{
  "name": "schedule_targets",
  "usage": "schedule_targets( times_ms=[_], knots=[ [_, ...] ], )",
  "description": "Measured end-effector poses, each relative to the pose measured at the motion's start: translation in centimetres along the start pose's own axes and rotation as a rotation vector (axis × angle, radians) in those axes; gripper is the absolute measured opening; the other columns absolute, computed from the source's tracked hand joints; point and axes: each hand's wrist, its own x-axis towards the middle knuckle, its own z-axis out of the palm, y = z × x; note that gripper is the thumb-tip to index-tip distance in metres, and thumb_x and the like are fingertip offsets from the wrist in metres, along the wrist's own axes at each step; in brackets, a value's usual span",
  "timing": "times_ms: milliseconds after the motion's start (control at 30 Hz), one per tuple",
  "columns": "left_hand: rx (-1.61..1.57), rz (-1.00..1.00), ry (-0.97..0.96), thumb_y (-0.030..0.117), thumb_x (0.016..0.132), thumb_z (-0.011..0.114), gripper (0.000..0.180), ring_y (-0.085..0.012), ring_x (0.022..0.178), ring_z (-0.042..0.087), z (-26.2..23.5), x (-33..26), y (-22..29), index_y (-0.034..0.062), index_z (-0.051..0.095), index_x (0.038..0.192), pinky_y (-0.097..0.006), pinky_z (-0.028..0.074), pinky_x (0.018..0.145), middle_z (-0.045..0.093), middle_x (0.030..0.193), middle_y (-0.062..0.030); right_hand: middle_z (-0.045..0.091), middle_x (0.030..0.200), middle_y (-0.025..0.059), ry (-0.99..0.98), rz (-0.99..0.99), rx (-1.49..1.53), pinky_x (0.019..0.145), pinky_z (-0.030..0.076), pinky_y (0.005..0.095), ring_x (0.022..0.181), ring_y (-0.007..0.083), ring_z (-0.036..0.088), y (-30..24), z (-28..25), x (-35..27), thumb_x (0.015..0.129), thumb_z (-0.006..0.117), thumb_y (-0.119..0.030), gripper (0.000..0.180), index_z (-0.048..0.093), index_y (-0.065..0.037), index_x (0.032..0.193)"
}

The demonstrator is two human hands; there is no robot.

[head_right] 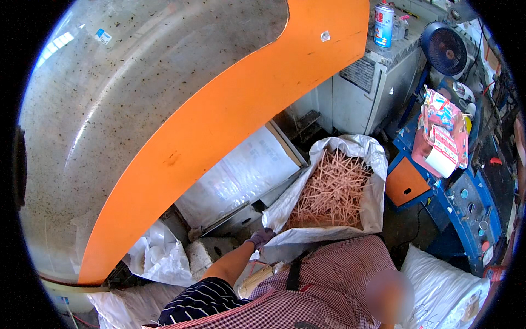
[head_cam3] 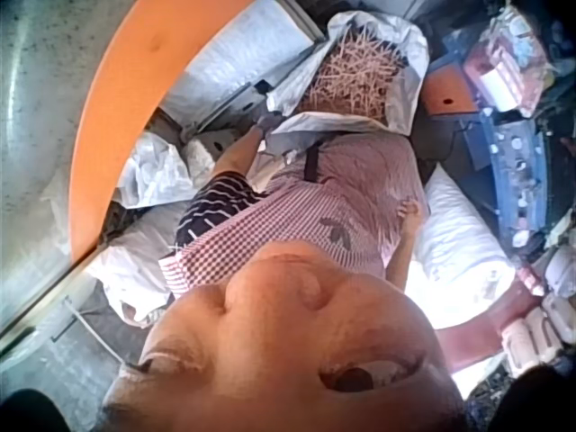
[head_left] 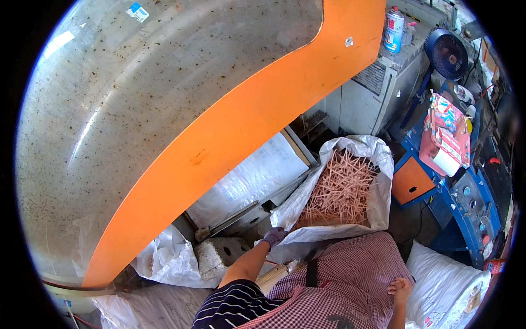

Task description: The person repeatedly retrieves pink plastic pitchers from a machine, wipes them with a cloth, attaches handles, and applies labels. The finished pitchers are placed into a white sack filled with packing material.

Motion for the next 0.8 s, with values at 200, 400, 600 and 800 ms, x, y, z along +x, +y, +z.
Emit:
schedule_targets(
  times_ms=[200,400,600,800],
  knots=[
    [0.016,-0.077,0.267,0.052,0.087,0.046,0.049,-0.0393,0.098,0.065,-0.5,1.6,-3.0,0.0119,0.069,0.105,-0.049,0.051,0.085,0.067,0.11,-0.0194,0.063,0.08,0.0098,-0.019,-0.017,-0.106,0.046,0.053,0.0273,0.059,0.0174,0.064,0.8,-0.9,0.6,0.095,0.057,-0.02,0.02,0.058,-0.002,0.104],
    [-0.05,-0.118,0.464,0.05,0.087,0.058,0.058,-0.0387,0.122,0.052,-10.0,1.6,-1.8,0.0081,0.057,0.128,-0.045,0.041,0.102,0.054,0.13,-0.0257,0.064,0.083,0.008,-0.023,-0.017,-0.038,0.051,0.053,0.0254,0.061,0.0158,0.064,-1.3,-0.3,-1.9,0.098,0.055,-0.021,0.021,0.058,-0.002,0.107],
    [-0.062,-0.264,0.6,0.038,0.079,0.063,0.066,-0.0361,0.122,0.053,-16.3,0.7,-5.2,-0.0007,0.053,0.131,-0.04,0.043,0.103,0.054,0.131,-0.0246,0.065,0.084,0.0085,-0.065,-0.034,-0.07,0.053,0.053,0.0234,0.063,0.0137,0.064,-2.0,0.0,-1.9,0.098,0.055,-0.018,0.018,0.059,-0.001,0.105],
    [-0.004,-0.343,0.622,0.036,0.078,0.062,0.064,-0.0375,0.12,0.053,-16.3,0.4,-6.9,-0.0008,0.054,0.13,-0.041,0.042,0.104,0.052,0.132,-0.023,0.065,0.084,0.0086,-0.059,0.006,-0.053,0.053,0.053,0.0232,0.064,0.014,0.064,-3.0,0.7,-2.3,0.098,0.054,-0.018,0.019,0.059,-0.001,0.105]
  ],
)
